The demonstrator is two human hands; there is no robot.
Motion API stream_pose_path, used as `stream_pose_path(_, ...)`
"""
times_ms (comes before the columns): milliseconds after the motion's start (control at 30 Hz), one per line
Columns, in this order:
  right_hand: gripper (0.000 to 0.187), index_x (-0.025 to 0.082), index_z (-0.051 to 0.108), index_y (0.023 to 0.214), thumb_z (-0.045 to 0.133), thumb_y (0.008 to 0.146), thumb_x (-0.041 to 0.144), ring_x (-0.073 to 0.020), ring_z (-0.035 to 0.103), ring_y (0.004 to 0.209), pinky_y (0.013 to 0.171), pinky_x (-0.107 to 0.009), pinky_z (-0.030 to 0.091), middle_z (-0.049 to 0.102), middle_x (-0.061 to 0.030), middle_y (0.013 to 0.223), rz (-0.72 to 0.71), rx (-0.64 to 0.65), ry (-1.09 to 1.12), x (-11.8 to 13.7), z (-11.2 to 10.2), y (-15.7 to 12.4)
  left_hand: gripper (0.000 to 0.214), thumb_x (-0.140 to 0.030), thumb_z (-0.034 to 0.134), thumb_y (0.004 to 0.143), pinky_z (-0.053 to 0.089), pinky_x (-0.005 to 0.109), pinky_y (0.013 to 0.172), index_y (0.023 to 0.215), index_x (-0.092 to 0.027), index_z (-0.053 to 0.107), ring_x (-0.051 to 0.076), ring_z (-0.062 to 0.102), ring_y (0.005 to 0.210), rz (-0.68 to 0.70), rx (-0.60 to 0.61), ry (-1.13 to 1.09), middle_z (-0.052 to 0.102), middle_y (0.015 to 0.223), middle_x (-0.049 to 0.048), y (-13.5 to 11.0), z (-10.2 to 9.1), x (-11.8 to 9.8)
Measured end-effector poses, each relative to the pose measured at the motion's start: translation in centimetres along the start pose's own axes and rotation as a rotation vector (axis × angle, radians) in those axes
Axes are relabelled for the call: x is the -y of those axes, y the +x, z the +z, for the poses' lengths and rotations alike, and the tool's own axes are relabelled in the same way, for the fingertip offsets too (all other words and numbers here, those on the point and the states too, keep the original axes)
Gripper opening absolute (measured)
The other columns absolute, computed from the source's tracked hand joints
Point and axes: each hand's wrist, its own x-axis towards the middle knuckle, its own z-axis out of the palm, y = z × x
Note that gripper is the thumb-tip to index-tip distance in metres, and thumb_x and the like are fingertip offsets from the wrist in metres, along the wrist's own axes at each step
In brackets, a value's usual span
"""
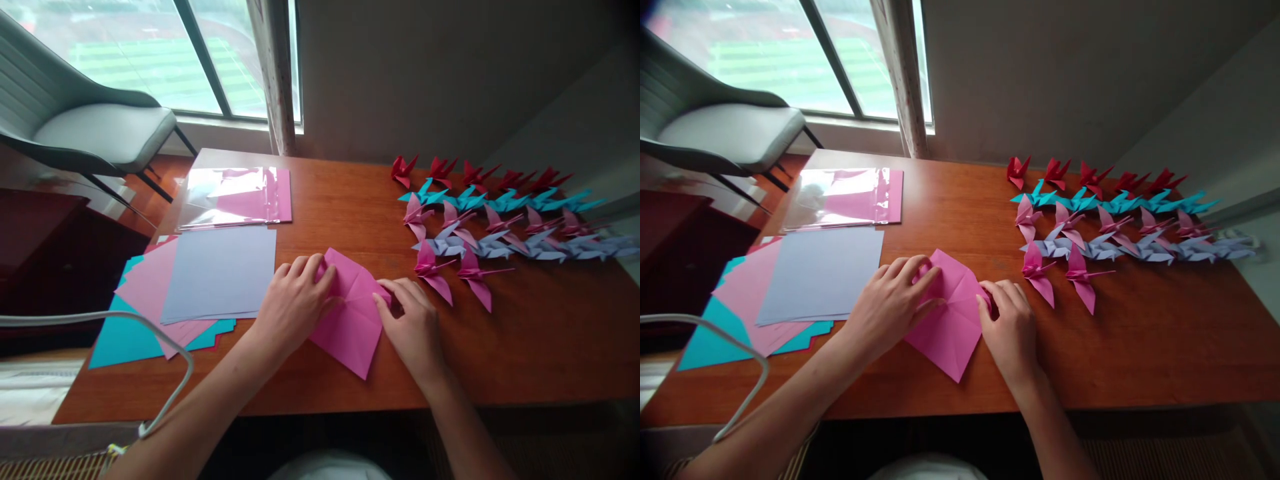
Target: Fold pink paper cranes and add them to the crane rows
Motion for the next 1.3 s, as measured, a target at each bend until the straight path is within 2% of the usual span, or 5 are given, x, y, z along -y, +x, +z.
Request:
stream_pose_path(267, 0.026, 0.016, 0.068, 0.117, 0.058, 0.094, 0.01, -0.0245, 0.063, 0.091, 0.086, -0.04, 0.055, 0.068, -0.0101, 0.098, -0.161, -0.022, -0.094, 0.8, -0.1, 0.2, 0.07, -0.062, 0.051, 0.094, 0.046, 0.043, 0.087, 0.145, -0.015, 0.048, 0.033, 0.052, 0.114, -0.059, 0.049, 0.027, 0.055, 0.132, 0.0172, 0.7, -0.2, 0.7)
stream_pose_path(500, 0.041, 0.015, 0.062, 0.13, 0.059, 0.09, 0.005, -0.029, 0.062, 0.115, 0.102, -0.046, 0.052, 0.069, -0.0129, 0.125, -0.342, 0.08, -0.053, 0.2, -0.3, 0.1, 0.076, -0.066, 0.046, 0.094, 0.045, 0.043, 0.083, 0.152, -0.017, 0.04, 0.033, 0.049, 0.114, -0.047, 0.067, 0.084, 0.05, 0.138, 0.0178, 0.7, 0.0, 0.9)
stream_pose_path(700, 0.04, 0.009, 0.059, 0.133, 0.057, 0.093, 0.007, -0.0298, 0.062, 0.118, 0.103, -0.046, 0.051, 0.069, -0.0164, 0.127, -0.445, 0.124, -0.115, -0.2, -0.7, 0.2, 0.079, -0.069, 0.039, 0.095, 0.045, 0.045, 0.081, 0.154, -0.017, 0.038, 0.034, 0.049, 0.111, -0.037, 0.092, 0.096, 0.049, 0.14, 0.018, 0.9, 0.0, 1.0)
stream_pose_path(933, 0.037, 0.006, 0.061, 0.13, 0.056, 0.093, 0.006, -0.0299, 0.063, 0.117, 0.101, -0.045, 0.051, 0.07, -0.0177, 0.125, -0.486, 0.118, -0.151, -0.3, -0.9, 0.1, 0.06, -0.051, 0.033, 0.102, 0.044, 0.044, 0.082, 0.152, -0.019, 0.04, 0.033, 0.05, 0.108, -0.006, 0.098, 0.07, 0.052, 0.134, 0.0159, 1.1, -0.1, 1.2)
stream_pose_path(1300, 0.038, 0.007, 0.061, 0.131, 0.057, 0.093, 0.006, -0.0292, 0.063, 0.119, 0.102, -0.046, 0.051, 0.07, -0.0175, 0.127, -0.483, 0.116, -0.139, -0.3, -0.9, -0.1, 0.06, -0.05, 0.037, 0.1, 0.044, 0.043, 0.081, 0.151, -0.02, 0.041, 0.033, 0.05, 0.108, -0.015, 0.078, 0.074, 0.052, 0.135, 0.0159, 1.2, 0.0, 1.1)
